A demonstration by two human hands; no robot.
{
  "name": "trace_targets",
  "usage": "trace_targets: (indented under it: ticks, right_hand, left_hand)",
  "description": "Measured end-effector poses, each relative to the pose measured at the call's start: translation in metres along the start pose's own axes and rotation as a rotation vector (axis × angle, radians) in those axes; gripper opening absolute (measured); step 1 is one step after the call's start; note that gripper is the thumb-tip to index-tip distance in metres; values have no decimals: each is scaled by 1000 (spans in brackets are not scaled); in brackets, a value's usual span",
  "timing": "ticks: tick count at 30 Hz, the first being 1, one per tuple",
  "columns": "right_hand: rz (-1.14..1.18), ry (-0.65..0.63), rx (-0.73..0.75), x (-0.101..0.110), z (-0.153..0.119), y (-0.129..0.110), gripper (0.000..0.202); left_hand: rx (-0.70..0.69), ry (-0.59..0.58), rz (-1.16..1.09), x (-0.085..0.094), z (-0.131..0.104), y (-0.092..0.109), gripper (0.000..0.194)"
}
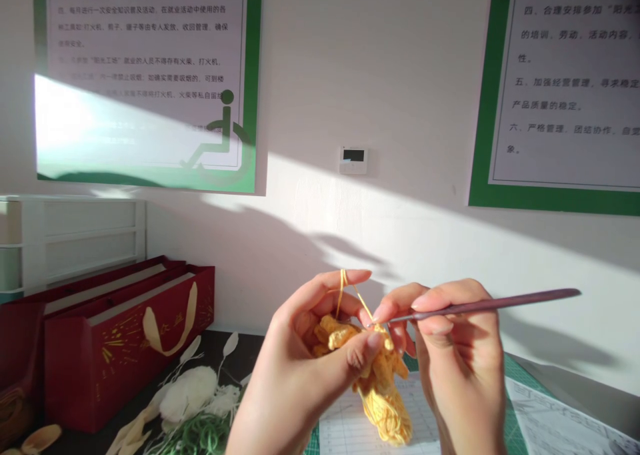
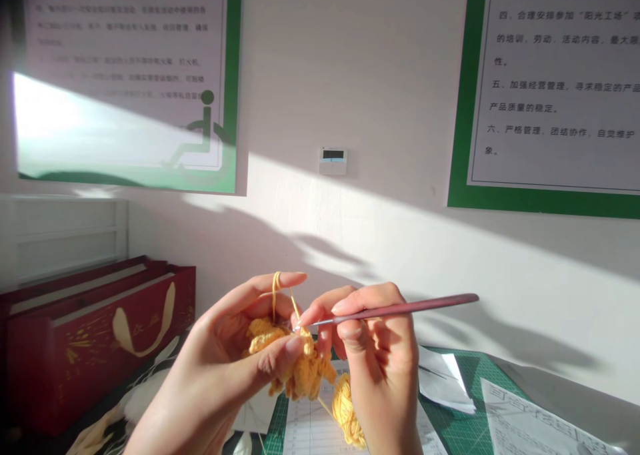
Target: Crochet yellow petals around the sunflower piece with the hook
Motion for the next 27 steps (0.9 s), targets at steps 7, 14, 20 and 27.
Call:
trace_targets:
  ticks: [7,14,20,27]
  right_hand:
    - [-99,-60,0,2,0,-1,6]
    - [-125,-93,-20,4,3,-2,5]
    - [-22,-100,-131,9,4,-2,8]
    - [121,-133,-253,10,7,2,11]
  left_hand:
    - [-78,92,170,-2,-2,-3,45]
    - [-45,64,152,-2,-1,-3,44]
    - [55,-104,40,8,7,-1,54]
    - [110,-185,-69,10,10,-3,40]
Point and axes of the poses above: each hand's wrist, its own z-axis towards the middle knuckle, its own x-axis out of the back of the hand, y = z × x, the point moved 1 cm from there along z, towards the middle knuckle, and after that the axes turned 4 degrees about y, right-handed, at the moved point
